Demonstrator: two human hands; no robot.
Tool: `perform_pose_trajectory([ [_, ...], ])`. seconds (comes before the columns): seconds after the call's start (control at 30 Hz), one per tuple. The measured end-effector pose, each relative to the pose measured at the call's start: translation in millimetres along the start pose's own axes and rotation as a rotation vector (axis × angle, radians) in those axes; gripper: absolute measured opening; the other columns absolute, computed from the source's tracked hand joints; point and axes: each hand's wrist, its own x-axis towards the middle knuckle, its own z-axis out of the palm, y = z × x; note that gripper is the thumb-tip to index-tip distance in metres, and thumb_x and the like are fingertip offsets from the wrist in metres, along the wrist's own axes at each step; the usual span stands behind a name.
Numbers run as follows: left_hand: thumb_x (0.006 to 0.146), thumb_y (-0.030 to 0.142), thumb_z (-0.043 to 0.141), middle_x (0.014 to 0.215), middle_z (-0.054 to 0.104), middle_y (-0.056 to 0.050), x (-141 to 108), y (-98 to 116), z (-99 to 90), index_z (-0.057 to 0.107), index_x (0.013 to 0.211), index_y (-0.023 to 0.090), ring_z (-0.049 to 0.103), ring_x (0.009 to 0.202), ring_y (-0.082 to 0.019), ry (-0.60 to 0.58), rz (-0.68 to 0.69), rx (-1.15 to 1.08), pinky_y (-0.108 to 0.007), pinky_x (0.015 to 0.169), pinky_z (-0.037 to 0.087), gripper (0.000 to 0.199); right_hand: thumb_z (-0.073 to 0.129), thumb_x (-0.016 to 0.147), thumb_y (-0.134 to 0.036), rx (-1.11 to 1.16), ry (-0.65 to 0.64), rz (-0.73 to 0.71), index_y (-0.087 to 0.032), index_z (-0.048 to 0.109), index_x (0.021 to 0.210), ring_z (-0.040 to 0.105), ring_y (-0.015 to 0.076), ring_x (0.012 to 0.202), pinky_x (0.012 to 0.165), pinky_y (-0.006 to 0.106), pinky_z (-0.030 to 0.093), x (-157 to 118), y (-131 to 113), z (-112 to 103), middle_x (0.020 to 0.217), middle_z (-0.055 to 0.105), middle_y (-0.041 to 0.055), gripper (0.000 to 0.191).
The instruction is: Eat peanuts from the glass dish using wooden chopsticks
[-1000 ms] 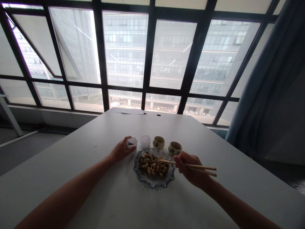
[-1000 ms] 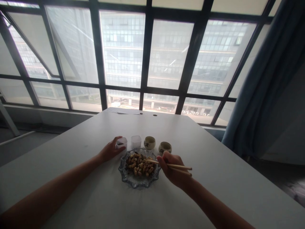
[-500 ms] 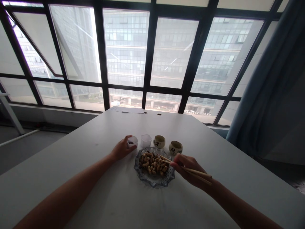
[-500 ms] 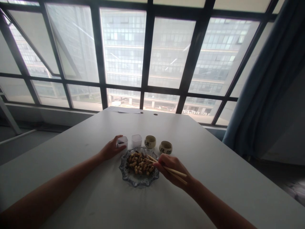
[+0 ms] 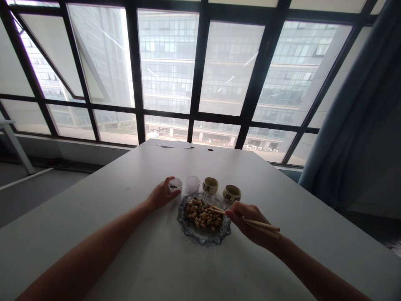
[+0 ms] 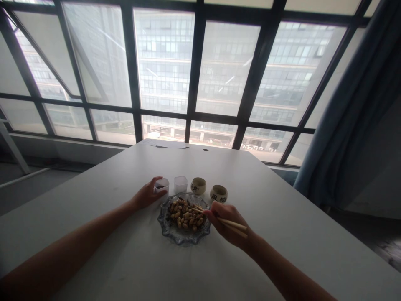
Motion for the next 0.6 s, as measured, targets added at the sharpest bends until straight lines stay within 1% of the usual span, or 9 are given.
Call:
perform_pose_trajectory([
  [0.07,0.08,0.057,0.061,0.116,0.07,-0.016,0.1,0.4,-0.4,0.047,0.132,0.017,0.069,0.103,-0.031,0.004,0.001,0.001,-0.044,0.091,0.053,0.067,0.046,0.099,-0.051,0.018,0.02,-0.006,-0.022,0.04,0.062,0.035,0.0082,0.042,0.04,0.022,0.028,0.3,-0.1,0.8,0.05,0.042,-0.005,0.047],
  [0.13,0.08,0.057,0.061,0.117,0.07,-0.016,0.3,-0.1,0.0,0.047,0.132,0.018,0.068,0.103,-0.031,0.008,0.002,0.001,-0.045,0.091,0.053,0.066,0.046,0.098,-0.05,0.048,0.031,0.003,-0.022,0.041,0.061,0.036,0.0084,0.04,0.04,0.022,0.029,-0.1,2.1,1.8,0.049,0.044,-0.0046,0.047],
  [0.27,0.079,0.056,0.063,0.115,0.071,-0.015,1.2,-3.5,2.6,0.049,0.13,0.019,0.069,0.102,-0.03,0.03,0.016,-0.019,-0.045,0.091,0.053,0.064,0.049,0.097,-0.051,0.143,0.063,0.058,-0.022,0.047,0.063,0.049,0.0108,0.039,0.04,0.022,0.038,-0.3,6.8,1.0,0.049,0.056,-0.0009,0.045],
  [0.4,0.079,0.056,0.063,0.113,0.072,-0.014,1.8,-6.3,4.8,0.049,0.13,0.02,0.069,0.1,-0.029,0.034,0.018,-0.028,-0.044,0.09,0.053,0.064,0.052,0.096,-0.051,0.199,0.145,0.108,-0.022,0.051,0.064,0.058,0.0135,0.042,0.042,0.024,0.045,1.8,2.6,-7.2,0.051,0.062,0.0015,0.044],
  [0.47,0.079,0.055,0.063,0.112,0.072,-0.014,1.7,-6.3,4.8,0.049,0.131,0.02,0.069,0.1,-0.029,0.035,0.012,-0.023,-0.044,0.09,0.053,0.065,0.05,0.097,-0.051,0.204,0.162,0.122,-0.022,0.051,0.062,0.059,0.0137,0.042,0.042,0.024,0.046,2.8,-1.9,-12.4,0.051,0.063,0.0017,0.045],
  [0.6,0.08,0.055,0.063,0.113,0.071,-0.014,0.9,-4.2,3.4,0.048,0.132,0.02,0.069,0.1,-0.03,0.027,0.003,-0.015,-0.044,0.09,0.053,0.065,0.047,0.098,-0.051,0.15,0.144,0.1,-0.022,0.049,0.061,0.056,0.0126,0.041,0.041,0.023,0.043,3.2,-6.1,-18.0,0.05,0.06,0.0008,0.047],
])
